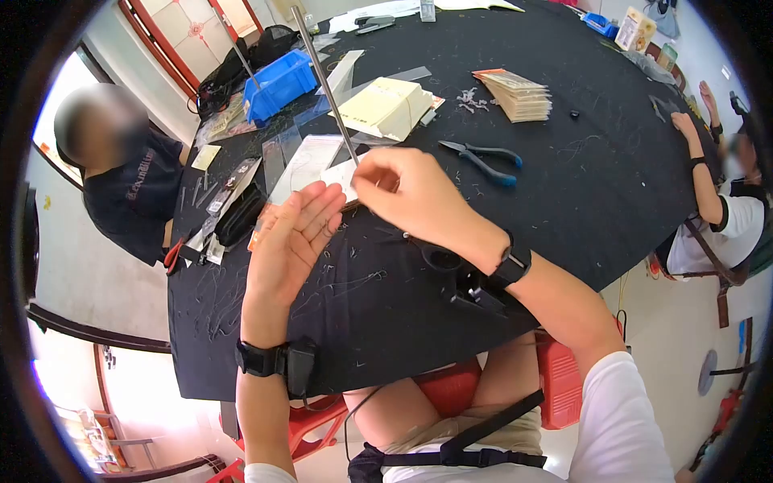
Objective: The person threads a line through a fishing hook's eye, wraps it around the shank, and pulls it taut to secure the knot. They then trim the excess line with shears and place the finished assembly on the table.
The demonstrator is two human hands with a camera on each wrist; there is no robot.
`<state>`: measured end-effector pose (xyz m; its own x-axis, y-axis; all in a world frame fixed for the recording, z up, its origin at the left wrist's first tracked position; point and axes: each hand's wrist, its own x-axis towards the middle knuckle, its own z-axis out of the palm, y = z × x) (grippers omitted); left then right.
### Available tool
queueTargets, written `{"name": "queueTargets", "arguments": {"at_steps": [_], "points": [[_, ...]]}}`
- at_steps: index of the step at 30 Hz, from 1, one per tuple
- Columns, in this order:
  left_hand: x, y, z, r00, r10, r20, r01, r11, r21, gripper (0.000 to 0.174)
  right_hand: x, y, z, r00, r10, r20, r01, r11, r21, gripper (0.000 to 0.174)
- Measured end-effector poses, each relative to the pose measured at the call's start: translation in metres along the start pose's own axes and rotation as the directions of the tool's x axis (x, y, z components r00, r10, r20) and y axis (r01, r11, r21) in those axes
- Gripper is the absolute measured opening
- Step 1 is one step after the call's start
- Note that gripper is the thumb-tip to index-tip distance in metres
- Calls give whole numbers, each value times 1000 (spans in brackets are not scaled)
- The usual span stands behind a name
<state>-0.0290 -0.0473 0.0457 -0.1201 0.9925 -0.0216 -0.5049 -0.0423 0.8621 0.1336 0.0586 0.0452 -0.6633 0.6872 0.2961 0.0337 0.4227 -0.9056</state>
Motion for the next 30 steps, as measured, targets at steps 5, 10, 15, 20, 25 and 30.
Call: {"name": "queueTargets", "arguments": {"at_steps": [5, 10, 15, 20, 25, 30], "points": [[2, -7, -2, 996, 85, -35, -87, 994, -59, 38, -13, -5, 14, 964, 178, 199, -233, 924, 302, 17], [0, -8, 3, 996, 91, -12, -91, 995, -39, 38, -15, 5, 20, 955, 157, 253, -240, 910, 338, 18], [-1, -11, 5, 994, 104, 24, -104, 995, 5, 38, -16, 7, 20, 955, 170, 244, -248, 910, 334, 14], [0, -11, 4, 994, 110, 13, -110, 994, 10, 38, -16, 10, 22, 972, 112, 205, -182, 913, 365, 17], [0, -10, 4, 994, 110, 3, -110, 994, 2, 38, -16, 12, 24, 976, 88, 198, -155, 922, 355, 15], [0, -9, 3, 996, 90, -20, -89, 996, 30, 38, -15, 13, 24, 969, 79, 235, -184, 864, 469, 11]]}}
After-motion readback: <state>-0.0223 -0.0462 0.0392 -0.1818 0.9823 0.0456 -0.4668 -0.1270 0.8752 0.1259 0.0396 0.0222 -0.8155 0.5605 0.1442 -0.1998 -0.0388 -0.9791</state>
